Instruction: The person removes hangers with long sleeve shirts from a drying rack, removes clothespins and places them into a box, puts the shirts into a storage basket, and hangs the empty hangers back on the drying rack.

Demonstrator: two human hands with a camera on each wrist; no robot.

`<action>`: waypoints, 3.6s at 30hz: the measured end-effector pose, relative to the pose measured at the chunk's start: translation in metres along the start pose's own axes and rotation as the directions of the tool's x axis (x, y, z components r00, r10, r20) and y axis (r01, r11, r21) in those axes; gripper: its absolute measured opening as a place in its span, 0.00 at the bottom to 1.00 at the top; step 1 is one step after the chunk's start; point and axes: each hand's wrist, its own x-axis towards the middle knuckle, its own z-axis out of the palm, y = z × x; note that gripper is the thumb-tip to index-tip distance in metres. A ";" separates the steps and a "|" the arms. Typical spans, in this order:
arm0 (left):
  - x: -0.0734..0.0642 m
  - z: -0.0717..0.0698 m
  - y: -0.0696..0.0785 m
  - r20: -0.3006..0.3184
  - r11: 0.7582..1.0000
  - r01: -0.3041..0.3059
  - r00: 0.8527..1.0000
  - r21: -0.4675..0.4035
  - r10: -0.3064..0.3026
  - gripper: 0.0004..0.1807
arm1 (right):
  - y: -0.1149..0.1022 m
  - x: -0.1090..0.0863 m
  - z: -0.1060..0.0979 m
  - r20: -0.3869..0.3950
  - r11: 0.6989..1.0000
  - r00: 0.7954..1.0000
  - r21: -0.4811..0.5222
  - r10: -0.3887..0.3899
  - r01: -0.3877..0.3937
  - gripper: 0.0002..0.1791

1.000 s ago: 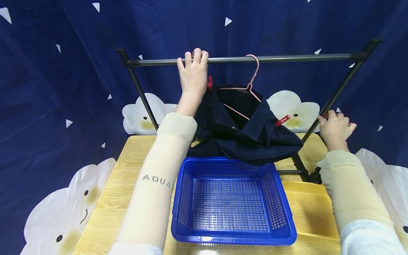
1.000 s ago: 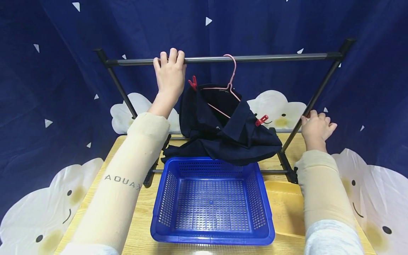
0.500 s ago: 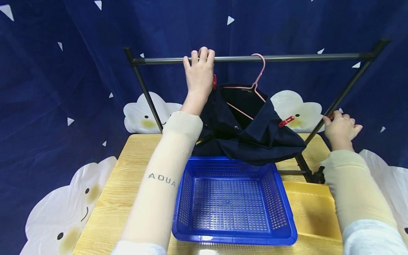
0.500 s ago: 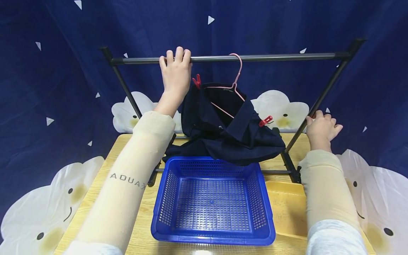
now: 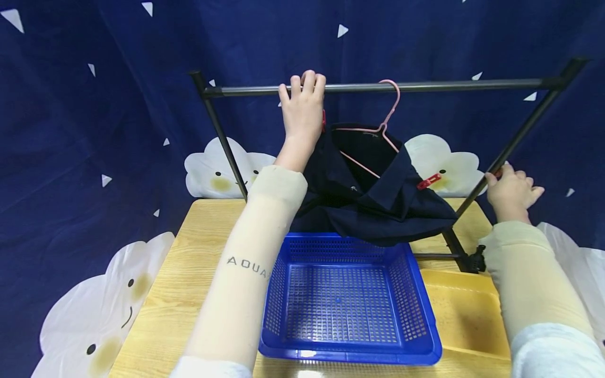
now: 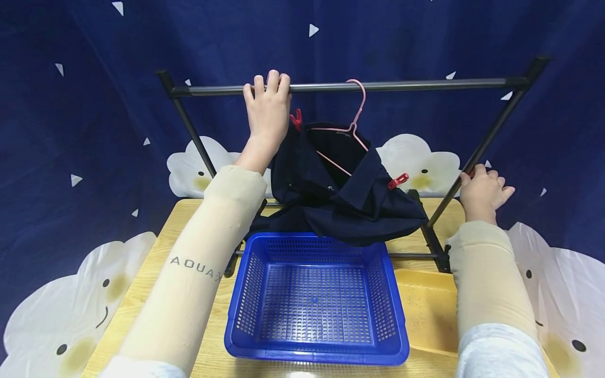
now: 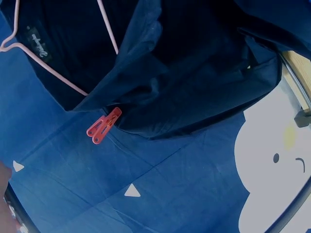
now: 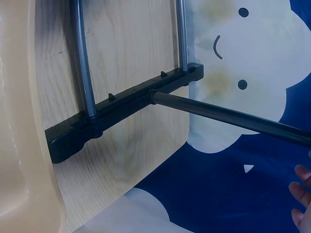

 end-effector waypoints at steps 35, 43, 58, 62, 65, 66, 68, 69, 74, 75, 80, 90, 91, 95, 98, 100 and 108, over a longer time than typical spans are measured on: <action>-0.001 0.005 0.011 -0.108 1.000 0.018 0.994 -0.006 -0.018 0.13 | 0.003 -0.001 -0.008 0.054 0.998 0.997 -0.014 0.054 -0.054 0.30; -0.011 0.006 0.006 -0.086 0.998 -0.001 0.996 -0.070 -0.005 0.20 | 0.004 -0.002 -0.007 0.030 0.998 0.998 0.009 0.057 -0.057 0.29; -0.070 0.073 -0.058 -0.468 0.978 -0.097 0.884 -0.186 -0.001 0.14 | 0.011 -0.003 -0.003 -0.005 0.998 0.999 0.048 0.047 -0.046 0.30; -0.092 0.093 -0.086 -0.453 0.984 -0.013 0.889 -0.178 -0.070 0.13 | 0.013 -0.003 -0.003 -0.009 0.998 0.999 0.045 0.039 -0.039 0.31; -0.105 0.103 -0.106 -0.416 0.984 0.078 0.899 -0.157 -0.138 0.13 | 0.013 -0.003 -0.003 -0.007 0.998 0.999 0.045 0.034 -0.033 0.31; -0.109 0.105 -0.112 -0.397 0.982 0.107 0.904 -0.153 -0.161 0.13 | 0.012 -0.003 -0.003 -0.007 0.999 0.999 0.043 0.034 -0.034 0.31; -0.115 0.108 -0.121 -0.349 0.975 0.169 0.913 -0.146 -0.210 0.14 | 0.013 -0.002 -0.003 -0.010 0.998 0.999 0.044 0.033 -0.033 0.31; -0.117 0.109 -0.126 -0.315 0.968 0.200 0.918 -0.151 -0.239 0.14 | 0.014 -0.002 -0.003 -0.010 0.999 0.999 0.044 0.032 -0.032 0.32; -0.124 0.109 -0.143 -0.091 0.932 0.329 0.934 -0.150 -0.345 0.18 | 0.014 -0.003 -0.003 -0.019 0.999 0.999 0.047 0.026 -0.025 0.31; -0.125 0.108 -0.145 -0.052 0.928 0.341 0.935 -0.149 -0.352 0.19 | 0.013 -0.003 -0.003 -0.019 0.999 1.000 0.045 0.025 -0.025 0.31; -0.129 0.109 -0.155 0.113 0.931 0.346 0.936 -0.119 -0.333 0.23 | 0.011 -0.005 -0.005 -0.007 0.999 0.999 0.036 0.035 -0.034 0.31; -0.132 0.112 -0.156 0.261 0.932 0.350 0.912 -0.095 -0.316 0.25 | 0.012 -0.006 -0.003 -0.031 0.999 0.999 0.033 0.039 -0.038 0.31; -0.133 0.112 -0.156 0.266 0.929 0.355 0.910 -0.099 -0.319 0.25 | 0.012 -0.006 -0.002 -0.032 0.999 0.999 0.032 0.040 -0.039 0.31; -0.134 0.112 -0.155 0.269 0.920 0.373 0.904 -0.118 -0.332 0.24 | 0.013 -0.005 -0.001 -0.040 0.999 0.999 0.029 0.037 -0.036 0.31; -0.134 0.112 -0.154 0.270 0.916 0.381 0.901 -0.124 -0.339 0.23 | 0.012 -0.005 -0.001 -0.042 0.999 0.999 0.020 0.034 -0.034 0.31; -0.134 0.112 -0.154 0.273 0.915 0.385 0.899 -0.122 -0.342 0.23 | 0.012 -0.005 -0.001 -0.039 0.999 0.999 0.015 0.034 -0.034 0.32; -0.133 0.112 -0.153 0.281 0.910 0.395 0.894 -0.127 -0.349 0.22 | 0.012 -0.005 -0.003 -0.025 1.000 0.999 -0.009 0.025 -0.026 0.31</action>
